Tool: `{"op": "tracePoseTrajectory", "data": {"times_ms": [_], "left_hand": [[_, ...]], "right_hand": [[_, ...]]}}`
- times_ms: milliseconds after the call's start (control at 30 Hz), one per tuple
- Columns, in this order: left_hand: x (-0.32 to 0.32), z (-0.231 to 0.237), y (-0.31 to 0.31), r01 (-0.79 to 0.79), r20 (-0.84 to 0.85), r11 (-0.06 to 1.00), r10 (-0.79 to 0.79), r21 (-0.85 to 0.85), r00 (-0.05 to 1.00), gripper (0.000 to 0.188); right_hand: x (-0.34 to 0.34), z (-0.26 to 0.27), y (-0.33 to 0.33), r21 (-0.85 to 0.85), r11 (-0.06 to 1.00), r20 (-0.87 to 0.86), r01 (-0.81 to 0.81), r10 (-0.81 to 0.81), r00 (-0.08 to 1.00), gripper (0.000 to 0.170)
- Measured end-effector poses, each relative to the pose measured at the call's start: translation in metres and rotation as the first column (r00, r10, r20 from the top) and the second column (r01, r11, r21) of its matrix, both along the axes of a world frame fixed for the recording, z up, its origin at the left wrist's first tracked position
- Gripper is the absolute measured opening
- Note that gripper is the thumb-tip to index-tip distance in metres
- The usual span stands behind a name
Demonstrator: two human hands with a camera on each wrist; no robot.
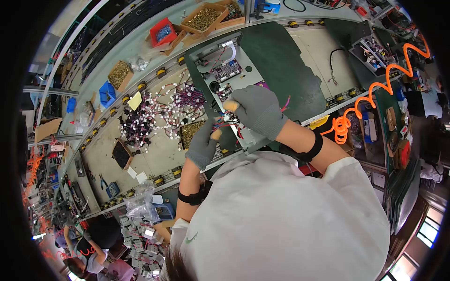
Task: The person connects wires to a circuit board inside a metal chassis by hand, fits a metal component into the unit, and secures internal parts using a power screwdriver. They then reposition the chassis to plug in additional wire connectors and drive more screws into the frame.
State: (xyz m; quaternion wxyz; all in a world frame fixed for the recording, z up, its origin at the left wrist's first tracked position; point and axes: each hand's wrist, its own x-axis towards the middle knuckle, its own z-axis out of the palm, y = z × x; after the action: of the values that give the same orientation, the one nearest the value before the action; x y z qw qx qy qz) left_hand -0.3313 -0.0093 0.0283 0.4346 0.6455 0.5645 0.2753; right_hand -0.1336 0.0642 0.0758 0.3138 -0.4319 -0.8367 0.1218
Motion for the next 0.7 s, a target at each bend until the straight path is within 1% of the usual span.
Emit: {"op": "tracePoseTrajectory", "data": {"times_ms": [33, 100, 133, 167, 233, 267, 300, 333, 367, 400, 433, 467, 500, 567, 633, 667, 700], "left_hand": [[-0.002, 0.003, 0.000, -0.003, -0.003, 1.000, 0.003, 0.003, 1.000, 0.033], [-0.003, 0.009, 0.000, 0.051, 0.097, 0.996, -0.044, -0.067, 0.994, 0.030], [-0.005, 0.005, -0.001, 0.034, 0.245, 0.998, -0.020, -0.056, 0.969, 0.027], [-0.007, -0.007, -0.003, 0.037, 0.245, 0.998, -0.023, -0.056, 0.969, 0.027], [-0.010, -0.029, -0.004, 0.048, 0.401, 0.995, -0.009, -0.087, 0.916, 0.025], [-0.009, -0.020, 0.000, 0.070, 0.409, 0.995, -0.034, -0.072, 0.912, 0.025], [-0.008, -0.005, -0.001, 0.107, 0.325, 0.989, -0.067, -0.104, 0.943, 0.031], [-0.005, 0.004, 0.002, 0.160, 0.245, 0.980, -0.127, -0.120, 0.961, 0.037], [-0.006, -0.013, -0.001, 0.113, 0.338, 0.988, -0.072, -0.104, 0.939, 0.034], [-0.004, -0.003, -0.001, 0.078, 0.395, 0.974, 0.013, -0.213, 0.918, 0.030], [-0.001, -0.005, -0.002, 0.016, 0.518, 0.975, 0.103, -0.220, 0.849, 0.025], [-0.007, -0.021, -0.001, -0.004, 0.473, 0.969, 0.124, -0.248, 0.872, 0.024], [-0.003, -0.024, -0.002, -0.112, 0.424, 0.975, 0.185, -0.192, 0.887, 0.024], [-0.010, -0.026, 0.000, -0.018, 0.373, 0.994, 0.057, -0.108, 0.926, 0.027], [-0.008, -0.018, -0.003, 0.044, 0.537, 0.944, 0.148, -0.328, 0.831, 0.035], [-0.008, -0.016, -0.002, 0.077, 0.542, 0.948, 0.110, -0.309, 0.833, 0.035], [-0.008, -0.015, -0.002, 0.101, 0.581, 0.936, 0.123, -0.338, 0.805, 0.039]], "right_hand": [[0.000, 0.002, 0.000, 0.003, 1.000, -0.003, -0.003, 0.003, 1.000, 0.013], [0.000, 0.007, -0.003, -0.127, 0.991, 0.039, -0.032, 0.037, 0.999, 0.013], [0.000, 0.006, -0.003, -0.128, 0.991, 0.038, -0.030, 0.035, 0.999, 0.013], [0.001, 0.003, -0.003, -0.121, 0.992, 0.036, -0.035, 0.040, 0.999, 0.014], [-0.001, 0.001, -0.005, -0.109, 0.994, 0.035, -0.029, 0.033, 0.999, 0.015], [-0.004, 0.004, -0.007, -0.105, 0.993, -0.028, -0.047, 0.044, 0.999, 0.012], [-0.004, 0.008, -0.009, -0.095, 0.994, -0.083, -0.051, 0.044, 0.996, 0.011], [-0.004, 0.006, -0.011, -0.096, 0.994, -0.082, -0.059, 0.051, 0.995, 0.012], [-0.004, -0.007, -0.013, -0.086, 0.996, -0.107, -0.002, -0.007, 0.994, 0.016], [-0.003, -0.006, -0.014, -0.101, 0.995, -0.056, -0.012, 0.007, 0.998, 0.020], [-0.003, -0.005, -0.015, -0.152, 0.988, -0.021, -0.040, 0.038, 0.999, 0.023], [-0.006, 0.012, -0.015, -0.342, 0.940, 0.087, -0.020, 0.053, 0.995, 0.026], [-0.007, 0.006, -0.017, -0.349, 0.937, 0.021, -0.023, 0.033, 0.999, 0.026], [-0.011, -0.012, -0.017, -0.396, 0.918, -0.013, -0.024, 0.020, 1.000, 0.023], [-0.006, -0.009, -0.019, -0.520, 0.852, -0.105, -0.063, 0.010, 0.994, 0.024], [-0.003, -0.009, -0.018, -0.503, 0.863, -0.101, -0.033, -0.021, 0.995, 0.024], [0.001, -0.008, -0.018, -0.545, 0.837, -0.130, -0.047, -0.029, 0.991, 0.024]]}}
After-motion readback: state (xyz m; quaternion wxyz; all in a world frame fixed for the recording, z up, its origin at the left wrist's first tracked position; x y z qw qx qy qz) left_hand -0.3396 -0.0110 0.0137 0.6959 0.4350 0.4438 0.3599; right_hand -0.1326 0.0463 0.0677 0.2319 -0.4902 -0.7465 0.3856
